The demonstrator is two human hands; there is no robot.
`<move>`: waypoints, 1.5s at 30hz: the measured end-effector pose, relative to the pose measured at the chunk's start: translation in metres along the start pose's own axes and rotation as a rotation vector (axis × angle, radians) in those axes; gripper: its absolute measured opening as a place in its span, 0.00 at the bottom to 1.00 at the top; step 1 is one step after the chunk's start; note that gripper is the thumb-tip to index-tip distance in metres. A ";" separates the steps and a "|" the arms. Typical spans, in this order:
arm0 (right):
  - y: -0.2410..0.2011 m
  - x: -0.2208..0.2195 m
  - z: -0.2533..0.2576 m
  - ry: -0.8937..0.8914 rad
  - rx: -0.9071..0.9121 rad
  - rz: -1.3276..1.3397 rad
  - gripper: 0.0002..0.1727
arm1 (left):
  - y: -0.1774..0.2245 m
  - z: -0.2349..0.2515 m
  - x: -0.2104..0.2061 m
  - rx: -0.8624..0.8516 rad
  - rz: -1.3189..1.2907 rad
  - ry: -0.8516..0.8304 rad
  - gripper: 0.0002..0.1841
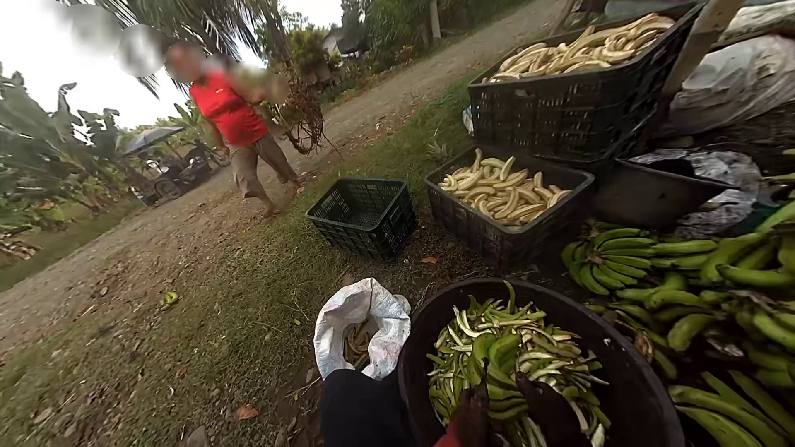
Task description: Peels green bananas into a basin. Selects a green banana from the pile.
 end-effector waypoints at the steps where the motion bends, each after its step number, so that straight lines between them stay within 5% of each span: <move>1: 0.003 -0.002 0.001 0.031 -0.005 -0.003 0.36 | 0.000 0.000 0.000 0.015 -0.009 0.003 0.36; 8: -0.021 0.014 -0.016 -0.023 -0.094 0.012 0.32 | -0.002 0.003 -0.012 0.154 0.042 -0.007 0.35; 26: -0.030 0.015 -0.007 -0.102 -0.157 0.001 0.32 | 0.006 0.025 -0.021 0.199 0.112 0.010 0.32; 34: -0.023 0.015 -0.005 -0.113 -0.113 0.043 0.31 | 0.023 0.053 -0.020 0.346 0.147 -0.105 0.40; 45: -0.030 0.008 -0.009 -0.061 -0.221 0.188 0.30 | 0.002 0.003 -0.016 0.285 0.026 -0.051 0.39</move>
Point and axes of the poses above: each hand's wrist, its own z-axis towards the middle knuckle, its own x-axis out of the back of the hand, y = z × x, the point moved 3 cm from there along z, towards the middle knuckle, and after that the axes turned 7 degrees about z, right-handed, at the moved point
